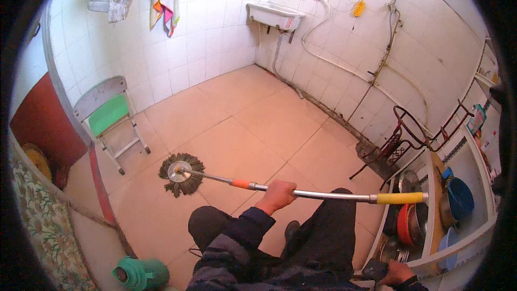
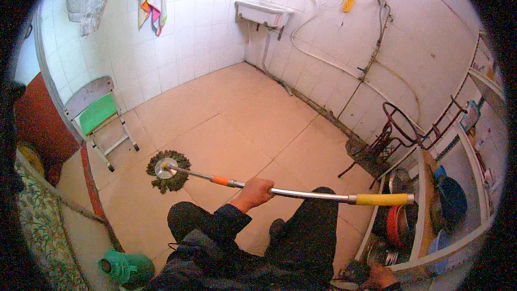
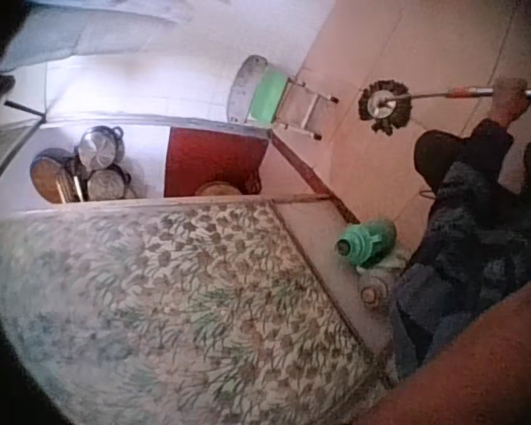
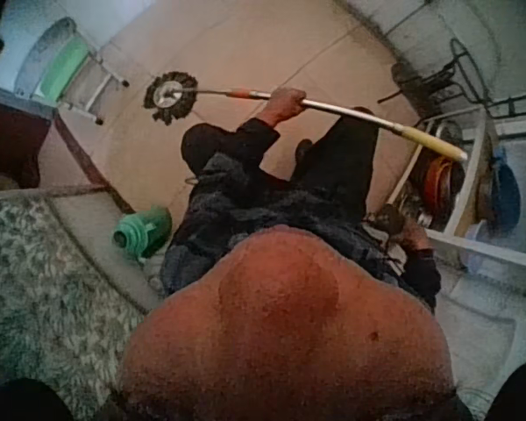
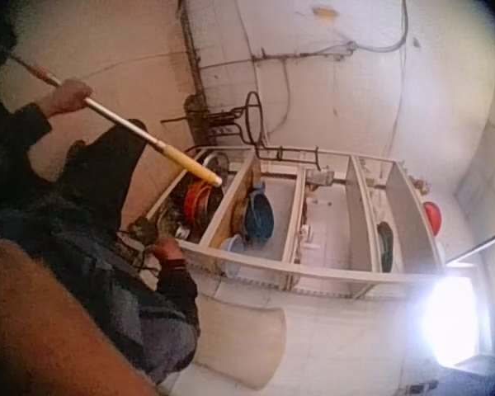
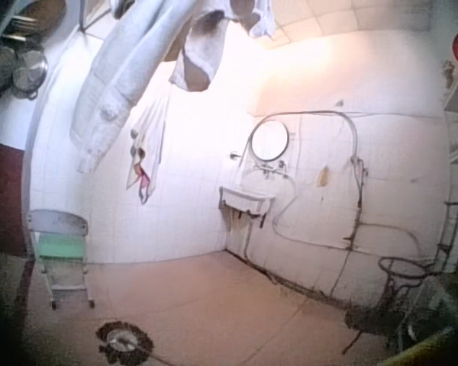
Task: The person mops a tiled floor using a mop with a yellow handle. They move a white chair aside to access the area underneath, then continue mopping around the room. The person sits on the floor while mopping near a bed and a small stool.
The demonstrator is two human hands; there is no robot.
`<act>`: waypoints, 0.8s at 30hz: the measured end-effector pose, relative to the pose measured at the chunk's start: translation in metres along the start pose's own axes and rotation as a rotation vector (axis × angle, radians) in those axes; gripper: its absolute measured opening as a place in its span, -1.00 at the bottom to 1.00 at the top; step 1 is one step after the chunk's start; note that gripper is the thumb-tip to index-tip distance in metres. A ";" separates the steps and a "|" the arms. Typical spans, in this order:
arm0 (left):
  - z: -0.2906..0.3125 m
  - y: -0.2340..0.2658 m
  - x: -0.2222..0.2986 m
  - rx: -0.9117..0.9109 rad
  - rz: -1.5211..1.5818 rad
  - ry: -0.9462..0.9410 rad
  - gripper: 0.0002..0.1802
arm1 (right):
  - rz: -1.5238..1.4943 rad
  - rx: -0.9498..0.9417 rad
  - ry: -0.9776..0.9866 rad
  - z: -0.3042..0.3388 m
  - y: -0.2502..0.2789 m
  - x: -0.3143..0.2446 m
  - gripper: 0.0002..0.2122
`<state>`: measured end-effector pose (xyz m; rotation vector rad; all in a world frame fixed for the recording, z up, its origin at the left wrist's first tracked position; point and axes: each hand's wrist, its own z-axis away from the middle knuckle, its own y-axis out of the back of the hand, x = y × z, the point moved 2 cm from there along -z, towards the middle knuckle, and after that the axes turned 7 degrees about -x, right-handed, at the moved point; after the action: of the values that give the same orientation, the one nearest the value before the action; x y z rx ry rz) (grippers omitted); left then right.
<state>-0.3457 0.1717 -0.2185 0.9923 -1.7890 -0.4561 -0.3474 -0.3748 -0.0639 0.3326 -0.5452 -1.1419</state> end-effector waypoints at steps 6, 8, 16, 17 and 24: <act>-0.014 0.028 0.012 0.065 -0.040 0.029 -0.72 | -0.690 0.658 0.430 -0.016 0.079 0.010 -0.30; -0.011 0.036 0.014 0.045 -0.069 0.048 -0.73 | -1.028 0.689 0.715 -0.052 0.111 -0.015 -0.41; -0.005 0.035 0.017 -0.211 -0.057 0.090 -0.77 | -1.764 -0.286 1.581 -0.144 0.227 -0.164 -0.52; -0.006 0.033 0.016 -0.281 -0.061 0.104 -0.78 | -1.756 -0.091 1.395 -0.156 0.233 -0.171 -0.44; -0.011 -0.001 0.005 -0.433 -0.035 0.091 -0.81 | -1.822 -0.150 1.519 -0.210 0.269 -0.230 -0.48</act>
<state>-0.3364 0.1680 -0.2118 0.7269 -1.5066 -0.7699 -0.0930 -0.0636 -0.1533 1.5167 1.5490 -2.0532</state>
